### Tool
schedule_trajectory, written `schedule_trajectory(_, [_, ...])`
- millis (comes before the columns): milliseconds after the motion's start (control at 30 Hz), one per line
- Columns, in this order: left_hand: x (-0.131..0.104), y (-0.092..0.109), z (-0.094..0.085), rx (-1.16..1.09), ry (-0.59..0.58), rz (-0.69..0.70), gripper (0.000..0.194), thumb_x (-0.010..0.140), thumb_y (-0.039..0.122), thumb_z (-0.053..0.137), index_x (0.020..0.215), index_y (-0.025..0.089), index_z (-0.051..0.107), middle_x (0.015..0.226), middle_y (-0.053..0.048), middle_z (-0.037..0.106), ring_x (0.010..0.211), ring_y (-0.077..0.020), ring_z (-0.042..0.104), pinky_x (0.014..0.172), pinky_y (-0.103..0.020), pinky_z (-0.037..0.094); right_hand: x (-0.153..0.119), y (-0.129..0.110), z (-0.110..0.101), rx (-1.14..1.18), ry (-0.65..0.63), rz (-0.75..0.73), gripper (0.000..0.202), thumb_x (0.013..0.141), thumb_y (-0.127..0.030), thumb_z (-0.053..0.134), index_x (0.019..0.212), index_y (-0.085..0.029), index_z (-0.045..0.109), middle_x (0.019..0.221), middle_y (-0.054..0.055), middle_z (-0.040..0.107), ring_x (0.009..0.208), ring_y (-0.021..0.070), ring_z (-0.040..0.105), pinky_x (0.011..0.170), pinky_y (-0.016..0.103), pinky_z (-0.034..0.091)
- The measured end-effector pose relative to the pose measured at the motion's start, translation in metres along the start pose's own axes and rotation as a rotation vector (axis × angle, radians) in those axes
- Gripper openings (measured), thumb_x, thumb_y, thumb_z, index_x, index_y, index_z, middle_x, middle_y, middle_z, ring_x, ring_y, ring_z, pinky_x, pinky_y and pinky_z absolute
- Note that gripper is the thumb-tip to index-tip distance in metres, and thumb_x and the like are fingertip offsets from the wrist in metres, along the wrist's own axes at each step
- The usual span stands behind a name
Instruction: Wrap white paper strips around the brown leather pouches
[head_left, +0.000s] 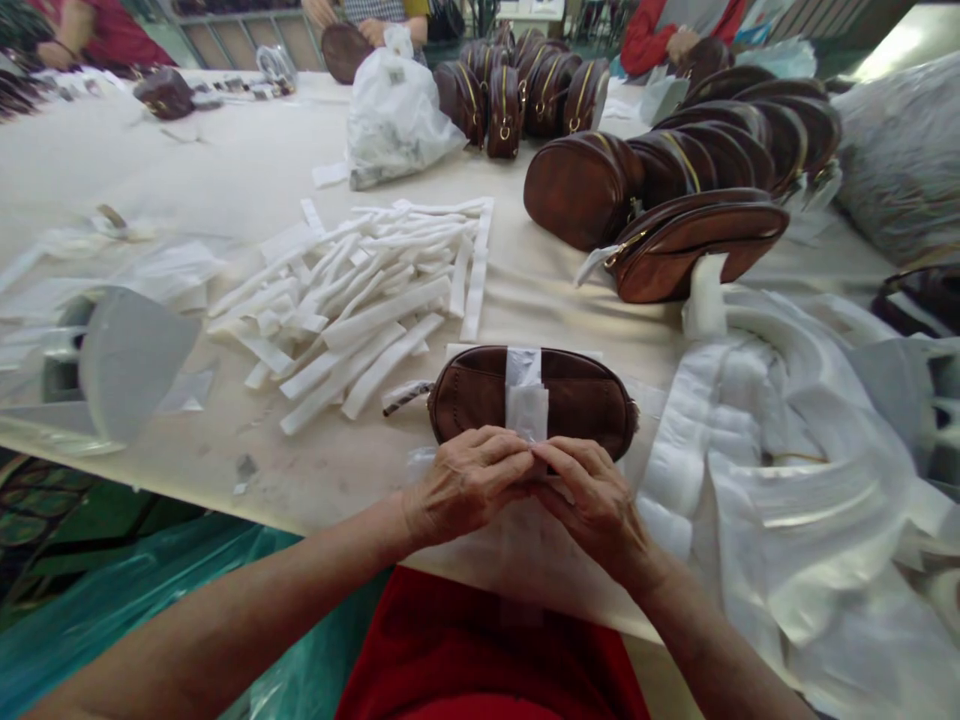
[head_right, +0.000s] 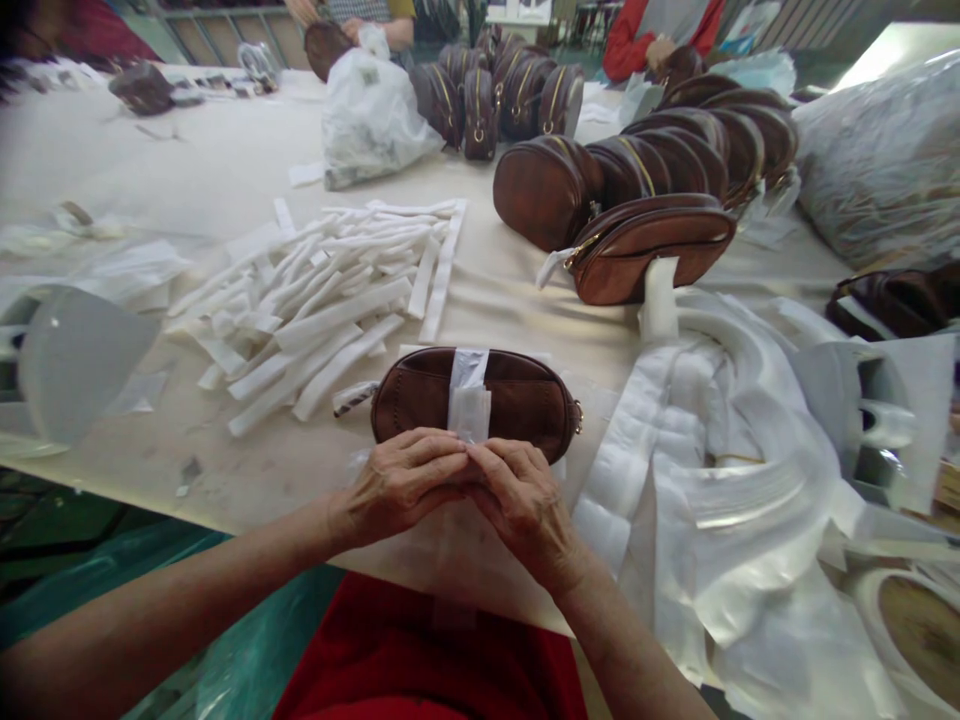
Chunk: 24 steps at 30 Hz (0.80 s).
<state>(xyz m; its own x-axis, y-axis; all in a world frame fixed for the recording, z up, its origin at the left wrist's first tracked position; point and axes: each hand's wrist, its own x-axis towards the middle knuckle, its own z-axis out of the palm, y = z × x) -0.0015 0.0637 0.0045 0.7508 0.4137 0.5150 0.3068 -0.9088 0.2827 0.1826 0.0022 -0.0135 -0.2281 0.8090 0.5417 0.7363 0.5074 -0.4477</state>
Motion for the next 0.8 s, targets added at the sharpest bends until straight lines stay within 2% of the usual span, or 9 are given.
schedule_trajectory(133, [-0.004, -0.002, 0.005, 0.106, 0.040, 0.062, 0.015, 0.091, 0.024, 0.054, 0.102, 0.015, 0.058, 0.097, -0.004, 0.066, 0.095, -0.0172, 0.061, 0.076, -0.027, 0.051, -0.003, 0.001, -0.001, 0.010, 0.000, 0.012, 0.039, 0.089, -0.022, 0.053, 0.127, -0.018, 0.049, 0.102, 0.011, 0.063, 0.094, 0.0211, 0.060, 0.082, 0.036, 0.052])
schedule_trajectory(267, [-0.008, -0.003, 0.008, 0.158, 0.048, 0.072, 0.012, 0.091, 0.021, 0.052, 0.099, 0.016, 0.058, 0.094, -0.004, 0.065, 0.096, -0.0169, 0.060, 0.074, -0.027, 0.048, -0.026, -0.009, -0.001, 0.054, 0.034, -0.020, 0.051, 0.084, -0.007, 0.052, 0.133, -0.020, 0.044, 0.110, 0.011, 0.061, 0.106, 0.0217, 0.057, 0.090, 0.038, 0.049])
schedule_trajectory(367, [-0.010, -0.004, 0.009, 0.178, 0.020, 0.088, 0.013, 0.091, 0.018, 0.048, 0.100, 0.016, 0.057, 0.097, -0.005, 0.064, 0.099, -0.0169, 0.058, 0.075, -0.028, 0.046, -0.050, -0.025, 0.002, 0.063, 0.047, 0.119, 0.048, 0.081, -0.005, 0.049, 0.125, -0.022, 0.051, 0.104, 0.009, 0.061, 0.100, 0.0214, 0.058, 0.084, 0.037, 0.050])
schedule_trajectory(433, [-0.012, -0.004, 0.009, 0.182, -0.004, 0.097, 0.014, 0.091, 0.017, 0.047, 0.102, 0.016, 0.056, 0.100, -0.006, 0.064, 0.100, -0.0173, 0.057, 0.076, -0.029, 0.045, -0.061, -0.036, 0.004, 0.085, -0.020, 0.265, 0.042, 0.079, -0.007, 0.049, 0.118, -0.022, 0.056, 0.105, 0.009, 0.061, 0.098, 0.0224, 0.057, 0.082, 0.038, 0.050])
schedule_trajectory(500, [-0.013, -0.004, 0.010, 0.179, -0.008, 0.095, 0.016, 0.089, 0.016, 0.049, 0.103, 0.016, 0.056, 0.100, -0.006, 0.063, 0.101, -0.0182, 0.057, 0.078, -0.030, 0.045, -0.065, -0.044, 0.004, 0.114, -0.122, 0.351, 0.042, 0.076, -0.007, 0.050, 0.114, -0.023, 0.058, 0.109, 0.009, 0.059, 0.102, 0.0242, 0.055, 0.085, 0.042, 0.049])
schedule_trajectory(667, [-0.014, -0.004, 0.011, 0.191, 0.017, 0.103, 0.016, 0.088, 0.016, 0.051, 0.103, 0.015, 0.056, 0.098, -0.006, 0.063, 0.101, -0.0193, 0.057, 0.078, -0.031, 0.045, -0.057, -0.046, -0.005, 0.180, -0.333, 0.401, 0.052, 0.067, -0.003, 0.050, 0.112, -0.026, 0.060, 0.116, 0.008, 0.055, 0.106, 0.0263, 0.050, 0.089, 0.047, 0.045])
schedule_trajectory(800, [-0.014, -0.004, 0.011, 0.204, -0.001, 0.098, 0.017, 0.088, 0.016, 0.050, 0.104, 0.017, 0.056, 0.100, -0.006, 0.063, 0.102, -0.0185, 0.056, 0.080, -0.030, 0.045, -0.056, -0.041, -0.012, 0.240, -0.397, 0.382, 0.062, 0.062, 0.001, 0.045, 0.114, -0.028, 0.059, 0.121, 0.007, 0.052, 0.113, 0.0245, 0.047, 0.093, 0.043, 0.043])
